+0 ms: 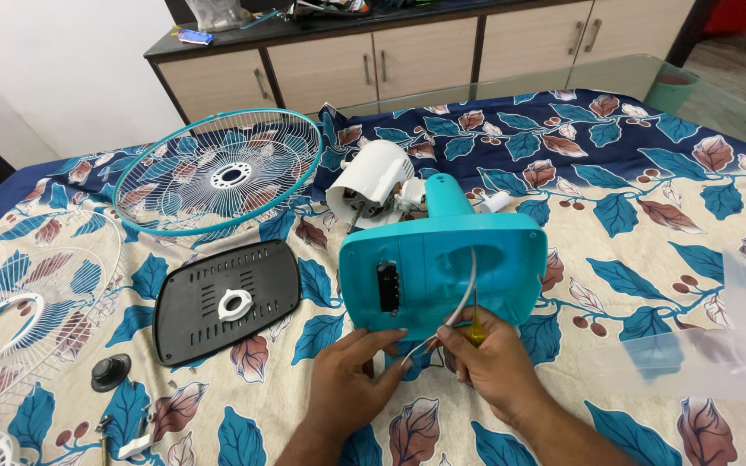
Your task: The person disassembles a teal LG fan housing, removes a screw, and installs a black switch module into the housing. They then connect wires to the switch terminals using a yellow screwdriver. The fan motor and other parts remain on the table.
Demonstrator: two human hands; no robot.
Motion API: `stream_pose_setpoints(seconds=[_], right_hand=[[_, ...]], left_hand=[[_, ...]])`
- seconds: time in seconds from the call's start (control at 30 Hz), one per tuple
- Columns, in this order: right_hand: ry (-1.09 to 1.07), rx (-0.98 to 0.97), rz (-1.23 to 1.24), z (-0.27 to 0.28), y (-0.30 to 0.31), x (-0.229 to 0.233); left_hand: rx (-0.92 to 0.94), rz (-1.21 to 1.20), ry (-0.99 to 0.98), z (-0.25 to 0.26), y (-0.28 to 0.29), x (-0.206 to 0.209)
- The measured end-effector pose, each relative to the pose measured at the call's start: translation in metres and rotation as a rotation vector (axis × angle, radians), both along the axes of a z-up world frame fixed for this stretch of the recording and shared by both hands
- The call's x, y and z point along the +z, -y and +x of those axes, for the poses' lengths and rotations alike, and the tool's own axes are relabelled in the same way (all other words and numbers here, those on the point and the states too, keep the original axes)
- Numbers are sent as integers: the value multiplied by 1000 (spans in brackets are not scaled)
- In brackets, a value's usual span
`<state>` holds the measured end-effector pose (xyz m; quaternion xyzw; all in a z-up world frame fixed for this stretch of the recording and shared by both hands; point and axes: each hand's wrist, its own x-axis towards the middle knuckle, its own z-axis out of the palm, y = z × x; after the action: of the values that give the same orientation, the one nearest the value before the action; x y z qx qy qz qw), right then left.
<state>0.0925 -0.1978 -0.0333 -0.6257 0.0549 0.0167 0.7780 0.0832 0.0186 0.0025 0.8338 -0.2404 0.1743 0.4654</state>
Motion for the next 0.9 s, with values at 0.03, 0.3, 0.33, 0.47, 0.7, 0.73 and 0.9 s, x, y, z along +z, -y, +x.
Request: stream_pose_setpoints(seconds=[0.03,0.3,0.33,0.47,0.7,0.73,0.9], right_hand=[[-6,-10,-23,0,-1,0],[179,-111,-175,-6,-8,-3],[249,-174,-218,-9,-9,-3],[626,-168,-740,-26,0,3],[724,224,-1201,-30,-14,11],[678,245,-1228,-29,-16,13],[665,21,-1009,-35,-20,28]], left_hand=[[-19,12,4,0,0,1],[26,6,-52,5,-2,-5],[33,-2,-46,5,-2,-7],[109,-42,-114,10,-2,-11],[156,-146,-164,14,-4,-18],[160,-144,-176,15,-4,-19],[116,-168,-150,15,-6,-19]])
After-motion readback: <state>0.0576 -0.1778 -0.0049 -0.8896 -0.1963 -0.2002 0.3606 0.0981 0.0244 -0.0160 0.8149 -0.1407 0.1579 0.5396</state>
